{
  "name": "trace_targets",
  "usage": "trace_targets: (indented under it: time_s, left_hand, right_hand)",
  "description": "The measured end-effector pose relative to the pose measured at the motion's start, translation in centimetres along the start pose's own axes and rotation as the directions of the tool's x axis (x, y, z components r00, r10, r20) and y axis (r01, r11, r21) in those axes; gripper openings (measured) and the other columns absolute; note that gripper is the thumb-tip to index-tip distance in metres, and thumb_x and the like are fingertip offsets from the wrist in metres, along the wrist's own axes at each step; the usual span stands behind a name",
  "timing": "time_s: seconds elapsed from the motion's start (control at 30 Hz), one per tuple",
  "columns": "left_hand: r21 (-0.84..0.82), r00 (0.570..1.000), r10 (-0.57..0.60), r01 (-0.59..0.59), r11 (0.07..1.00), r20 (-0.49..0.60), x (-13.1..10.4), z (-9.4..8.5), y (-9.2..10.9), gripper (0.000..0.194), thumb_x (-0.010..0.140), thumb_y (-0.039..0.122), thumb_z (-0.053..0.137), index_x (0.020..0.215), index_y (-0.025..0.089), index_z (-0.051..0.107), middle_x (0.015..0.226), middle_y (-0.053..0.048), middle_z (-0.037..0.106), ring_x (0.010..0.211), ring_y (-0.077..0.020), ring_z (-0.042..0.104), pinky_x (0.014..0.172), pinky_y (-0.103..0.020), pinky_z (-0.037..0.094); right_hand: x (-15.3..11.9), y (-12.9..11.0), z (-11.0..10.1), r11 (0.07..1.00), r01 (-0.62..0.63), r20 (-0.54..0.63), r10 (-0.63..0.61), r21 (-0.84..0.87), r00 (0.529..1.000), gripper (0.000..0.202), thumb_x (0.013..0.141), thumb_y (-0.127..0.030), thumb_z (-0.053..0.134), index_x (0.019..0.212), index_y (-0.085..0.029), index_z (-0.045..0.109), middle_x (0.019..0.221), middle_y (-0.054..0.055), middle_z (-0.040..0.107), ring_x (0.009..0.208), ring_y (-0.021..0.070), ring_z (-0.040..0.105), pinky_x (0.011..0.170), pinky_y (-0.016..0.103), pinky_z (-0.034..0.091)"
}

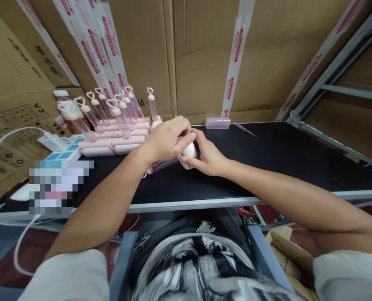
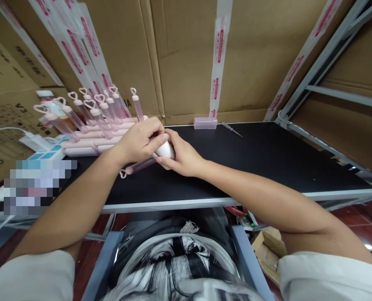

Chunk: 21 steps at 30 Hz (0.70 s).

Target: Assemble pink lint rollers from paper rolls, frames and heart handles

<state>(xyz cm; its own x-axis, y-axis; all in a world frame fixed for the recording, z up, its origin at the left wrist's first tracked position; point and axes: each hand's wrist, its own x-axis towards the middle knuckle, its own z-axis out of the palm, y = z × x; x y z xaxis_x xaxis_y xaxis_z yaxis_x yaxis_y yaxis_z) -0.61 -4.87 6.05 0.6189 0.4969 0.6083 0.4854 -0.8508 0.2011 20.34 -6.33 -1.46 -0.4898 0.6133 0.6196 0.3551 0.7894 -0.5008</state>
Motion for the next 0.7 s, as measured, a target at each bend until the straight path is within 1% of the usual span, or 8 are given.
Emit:
trace_targets:
  time_s: [0.1,0.2,0.27,0.33,0.43,0.57,0.63,0.7]
  left_hand:
    - [0.056,0.996,-0.028,0.023,0.998,0.090,0.1,-0.5,0.5,0.031,0.101,0.047,0.055,0.083,0.023,0.049,0.084,-0.004,0.061,0.074,-0.0195,0.054,0.070,-0.036,0.040]
    - [0.127,0.991,-0.048,0.031,0.991,0.128,0.2,-0.8,1.0,0.030,0.102,0.048,0.055,0.087,0.022,0.051,0.090,-0.005,0.064,0.078,-0.0201,0.058,0.071,-0.036,0.041]
    - [0.151,0.990,-0.036,0.016,0.988,0.133,0.2,-0.7,1.0,0.030,0.104,0.048,0.052,0.089,0.022,0.053,0.094,-0.006,0.065,0.082,-0.0209,0.060,0.072,-0.036,0.043]
    - [0.159,0.993,-0.010,-0.009,0.987,0.121,0.2,-0.5,0.9,0.032,0.109,0.046,0.044,0.093,0.021,0.054,0.097,-0.008,0.066,0.086,-0.0219,0.063,0.075,-0.037,0.045]
    - [0.165,0.995,0.043,-0.058,0.985,0.091,0.2,-0.3,1.0,0.034,0.112,0.044,0.036,0.096,0.021,0.055,0.099,-0.009,0.067,0.090,-0.0228,0.064,0.077,-0.038,0.047]
    - [0.142,0.994,0.097,-0.103,0.984,0.049,0.0,-0.7,1.8,0.033,0.112,0.045,0.035,0.095,0.022,0.051,0.097,-0.008,0.066,0.086,-0.0216,0.063,0.075,-0.037,0.047]
    - [0.135,0.993,0.103,-0.110,0.985,0.058,0.1,-1.1,2.1,0.032,0.112,0.045,0.035,0.095,0.022,0.049,0.095,-0.007,0.066,0.084,-0.0206,0.062,0.074,-0.036,0.046]
    - [0.134,0.990,0.101,-0.113,0.985,0.095,0.1,-1.6,2.2,0.031,0.112,0.045,0.035,0.095,0.023,0.048,0.094,-0.006,0.065,0.082,-0.0201,0.062,0.074,-0.036,0.046]
  right_hand:
    - [0.1,0.8,0.3,0.998,0.037,-0.057,-0.040,-0.058,0.998,0.092,0.095,-0.054,0.077,0.168,-0.029,0.026,0.159,0.020,0.056,0.128,0.0370,0.072,0.106,0.053,0.061]
    - [0.2,1.6,0.6,0.989,0.135,-0.109,-0.140,-0.057,0.984,0.091,0.097,-0.051,0.075,0.168,-0.026,0.022,0.147,0.020,0.064,0.114,0.0332,0.077,0.095,0.051,0.065]
    - [0.2,1.9,0.7,0.988,0.147,-0.110,-0.151,-0.040,0.982,0.092,0.099,-0.050,0.073,0.169,-0.026,0.019,0.138,0.017,0.070,0.105,0.0308,0.079,0.090,0.048,0.066]
    - [0.2,1.8,0.7,0.992,0.125,-0.098,-0.126,-0.017,0.987,0.095,0.100,-0.052,0.072,0.172,-0.026,0.016,0.125,0.013,0.075,0.097,0.0293,0.079,0.086,0.046,0.066]
    - [0.1,1.4,0.5,0.994,0.109,-0.106,-0.109,-0.003,0.988,0.099,0.100,-0.058,0.072,0.173,-0.026,0.015,0.111,0.008,0.077,0.088,0.0283,0.078,0.082,0.045,0.066]
    - [0.0,0.9,0.1,0.982,0.175,-0.132,-0.182,-0.065,0.974,0.097,0.100,-0.064,0.070,0.172,-0.027,0.016,0.110,0.008,0.076,0.086,0.0281,0.078,0.079,0.044,0.066]
    - [0.1,0.8,-0.1,0.972,0.214,-0.126,-0.225,-0.096,0.966,0.094,0.102,-0.064,0.066,0.172,-0.026,0.015,0.115,0.010,0.075,0.092,0.0294,0.079,0.081,0.044,0.066]
    - [0.2,0.8,-0.2,0.964,0.236,-0.109,-0.249,-0.119,0.962,0.092,0.105,-0.064,0.062,0.173,-0.026,0.012,0.126,0.013,0.074,0.101,0.0310,0.079,0.086,0.045,0.067]
